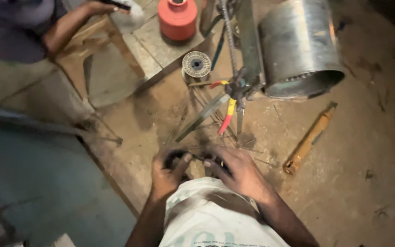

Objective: The person removes dark rectangular components from the slots of a cylindrical metal motor stator using a screwdriver. They then handle and inspect the removed components by hand.

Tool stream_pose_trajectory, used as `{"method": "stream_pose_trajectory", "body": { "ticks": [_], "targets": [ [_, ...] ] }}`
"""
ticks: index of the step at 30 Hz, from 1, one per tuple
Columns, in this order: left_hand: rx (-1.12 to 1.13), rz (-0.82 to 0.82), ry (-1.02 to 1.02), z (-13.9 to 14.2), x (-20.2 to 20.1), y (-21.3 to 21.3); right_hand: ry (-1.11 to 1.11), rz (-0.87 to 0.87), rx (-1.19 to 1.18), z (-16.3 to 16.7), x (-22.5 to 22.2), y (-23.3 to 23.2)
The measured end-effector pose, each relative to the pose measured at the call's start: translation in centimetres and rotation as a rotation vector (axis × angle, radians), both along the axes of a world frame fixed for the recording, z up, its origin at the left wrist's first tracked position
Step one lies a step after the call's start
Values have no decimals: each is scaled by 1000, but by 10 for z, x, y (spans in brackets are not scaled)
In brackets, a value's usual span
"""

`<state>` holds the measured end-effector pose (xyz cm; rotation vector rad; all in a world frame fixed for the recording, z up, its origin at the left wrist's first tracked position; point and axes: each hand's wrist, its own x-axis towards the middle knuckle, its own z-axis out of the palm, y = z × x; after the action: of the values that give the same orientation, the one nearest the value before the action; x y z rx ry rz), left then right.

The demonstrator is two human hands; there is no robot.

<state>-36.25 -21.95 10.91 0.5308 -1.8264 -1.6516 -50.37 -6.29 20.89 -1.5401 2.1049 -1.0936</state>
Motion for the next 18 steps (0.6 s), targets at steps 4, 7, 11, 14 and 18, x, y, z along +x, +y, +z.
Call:
{"method": "stream_pose_trajectory", "body": {
  "ticks": [4, 7, 11, 14, 18],
  "targets": [
    [-81, 127, 123, 9, 35, -1, -29, -12, -14, -3, -3, 0],
    [-2, 287, 188, 9, 69, 5, 14, 127, -70, -14, -6, 0],
    [217, 604, 111, -1, 98, 51, -35, 178, 80, -31, -10, 10],
    [100, 767, -32, -12, 122, 88, -81, 337, 87, -51, -5, 14],
    [297, 788, 358, -19, 158, 143, -288, 533, 191, -87, 25, 20]
  ]
}}
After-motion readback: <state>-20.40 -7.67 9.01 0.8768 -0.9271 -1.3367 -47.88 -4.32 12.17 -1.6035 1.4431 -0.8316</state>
